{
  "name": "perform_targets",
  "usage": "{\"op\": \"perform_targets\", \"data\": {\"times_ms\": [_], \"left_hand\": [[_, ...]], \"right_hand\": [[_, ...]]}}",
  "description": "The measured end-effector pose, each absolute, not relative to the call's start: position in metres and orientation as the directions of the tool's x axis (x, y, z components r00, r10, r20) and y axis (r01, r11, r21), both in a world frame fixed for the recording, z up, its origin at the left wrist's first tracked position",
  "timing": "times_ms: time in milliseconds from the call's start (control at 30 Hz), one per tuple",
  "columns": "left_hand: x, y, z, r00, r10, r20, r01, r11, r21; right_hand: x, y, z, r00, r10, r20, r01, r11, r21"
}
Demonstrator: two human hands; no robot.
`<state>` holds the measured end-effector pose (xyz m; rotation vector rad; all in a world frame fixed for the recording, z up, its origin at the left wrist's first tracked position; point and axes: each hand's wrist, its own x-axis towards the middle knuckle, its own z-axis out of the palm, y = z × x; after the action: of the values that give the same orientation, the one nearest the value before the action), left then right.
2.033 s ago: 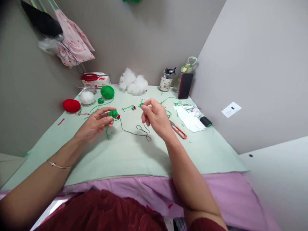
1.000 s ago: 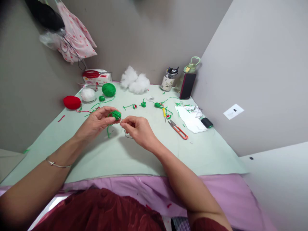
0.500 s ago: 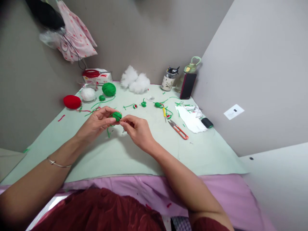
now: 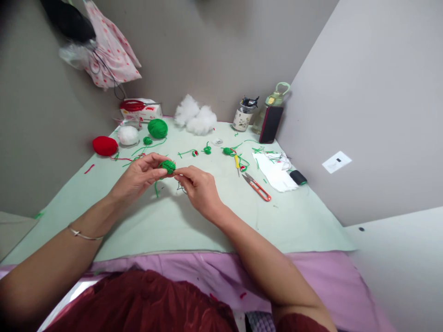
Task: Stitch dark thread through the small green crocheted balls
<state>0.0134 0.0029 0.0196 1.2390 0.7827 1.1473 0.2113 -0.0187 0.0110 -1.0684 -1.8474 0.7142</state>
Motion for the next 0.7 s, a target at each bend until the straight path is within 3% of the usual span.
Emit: {"op": "perform_targets", "data": {"times_ms": [167, 400, 567, 700], "left_hand": [[0.013, 0.002, 0.022, 0.294, 0.949, 0.118, -0.237, -0.047, 0.97], [0.012, 0.004, 0.016, 0.314, 0.94, 0.132, -0.226, -0.061, 0.972], [0.012, 0.004, 0.014, 0.318, 0.933, 0.169, -0.201, -0.108, 0.974], [0.012, 0.005, 0.011, 0.286, 0.935, 0.21, -0.165, -0.168, 0.972]], "right_hand": [[0.213, -0.018, 0.011, -0.303, 0.822, 0.482, 0.482, 0.568, -0.667], [0.213, -0.015, 0.004, -0.295, 0.713, 0.636, 0.479, 0.686, -0.547], [0.211, -0.015, 0.004, -0.25, 0.756, 0.605, 0.428, 0.646, -0.632], [0.207, -0.014, 0.01, -0.197, 0.907, 0.373, 0.228, 0.412, -0.882]]}}
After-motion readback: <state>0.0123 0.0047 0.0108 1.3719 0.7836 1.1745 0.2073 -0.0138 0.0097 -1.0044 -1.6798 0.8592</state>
